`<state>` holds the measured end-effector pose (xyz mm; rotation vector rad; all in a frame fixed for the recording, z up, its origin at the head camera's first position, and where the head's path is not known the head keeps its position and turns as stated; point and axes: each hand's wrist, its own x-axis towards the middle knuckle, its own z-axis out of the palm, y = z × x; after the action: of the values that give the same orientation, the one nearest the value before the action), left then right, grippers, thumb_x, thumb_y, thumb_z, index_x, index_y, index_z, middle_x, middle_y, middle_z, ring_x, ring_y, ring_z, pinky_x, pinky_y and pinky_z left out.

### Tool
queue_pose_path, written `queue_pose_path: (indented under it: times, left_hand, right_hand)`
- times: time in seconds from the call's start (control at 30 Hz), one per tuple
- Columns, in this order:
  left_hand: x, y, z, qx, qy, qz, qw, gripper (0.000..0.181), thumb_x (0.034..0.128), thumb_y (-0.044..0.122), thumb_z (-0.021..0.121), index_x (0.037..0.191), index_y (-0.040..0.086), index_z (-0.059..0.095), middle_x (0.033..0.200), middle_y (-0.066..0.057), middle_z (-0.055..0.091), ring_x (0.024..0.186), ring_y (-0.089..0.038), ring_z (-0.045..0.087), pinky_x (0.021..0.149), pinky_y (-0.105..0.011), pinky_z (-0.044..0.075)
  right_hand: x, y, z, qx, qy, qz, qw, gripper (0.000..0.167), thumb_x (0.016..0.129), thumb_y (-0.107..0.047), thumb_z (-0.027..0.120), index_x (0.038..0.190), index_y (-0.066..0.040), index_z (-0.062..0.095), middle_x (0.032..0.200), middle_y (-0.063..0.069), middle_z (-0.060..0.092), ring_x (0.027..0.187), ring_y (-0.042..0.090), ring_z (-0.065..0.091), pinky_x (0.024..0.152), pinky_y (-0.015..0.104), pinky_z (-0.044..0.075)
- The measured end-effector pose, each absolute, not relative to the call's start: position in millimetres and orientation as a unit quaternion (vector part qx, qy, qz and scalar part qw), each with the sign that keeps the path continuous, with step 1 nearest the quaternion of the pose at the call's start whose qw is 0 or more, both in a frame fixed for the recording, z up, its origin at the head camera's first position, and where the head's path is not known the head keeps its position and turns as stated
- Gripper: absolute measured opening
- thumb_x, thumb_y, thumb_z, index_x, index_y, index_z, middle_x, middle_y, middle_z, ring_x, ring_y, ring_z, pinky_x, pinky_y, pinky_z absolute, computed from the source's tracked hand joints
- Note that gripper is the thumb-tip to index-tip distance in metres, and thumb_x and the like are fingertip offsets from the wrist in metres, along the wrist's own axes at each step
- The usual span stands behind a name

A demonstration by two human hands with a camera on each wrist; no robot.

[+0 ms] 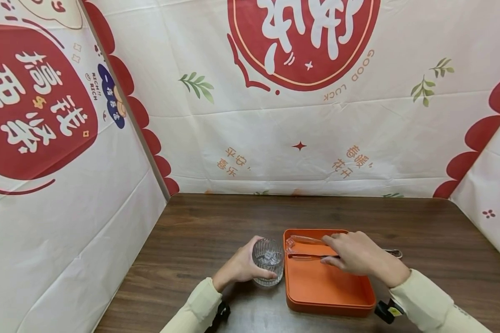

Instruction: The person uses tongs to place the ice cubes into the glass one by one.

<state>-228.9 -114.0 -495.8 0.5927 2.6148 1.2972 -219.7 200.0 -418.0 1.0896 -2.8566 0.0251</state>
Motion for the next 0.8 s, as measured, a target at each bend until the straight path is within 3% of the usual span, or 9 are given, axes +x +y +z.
queue_pose_path:
  times: [0.4,0.8]
  left_hand:
    - [-230,-114,-497,0.196,0.876,0.433,0.082,0.084,0.0616,0.036,0.094,0.130,0.018,0.049,0.112,-0.002,0.064,0.099,-0.017,0.063,0.085,-0.032,0.051]
    - [-230,-114,-498,0.196,0.875,0.435,0.085,0.085,0.0620,0.037,0.094,0.131,0.016,0.049,0.113,-0.003,0.064,0.099,-0.017,0.063,0.085,-0.031,0.051]
  right_hand:
    - [-226,196,-438,0.354,-0.935,0.021,0.004,0.033,0.087,-0.044,0.072,0.094,-0.014,0.061,0.075,-0.003,0.060,0.061,0.015,0.056,0.051,0.035,0.045]
    - [-233,196,-446,0.350,-0.936,0.008,0.019,0.030,0.088,-0.043,0.071,0.090,-0.015,0.059,0.073,-0.003,0.059,0.062,0.017,0.059,0.053,0.039,0.046]
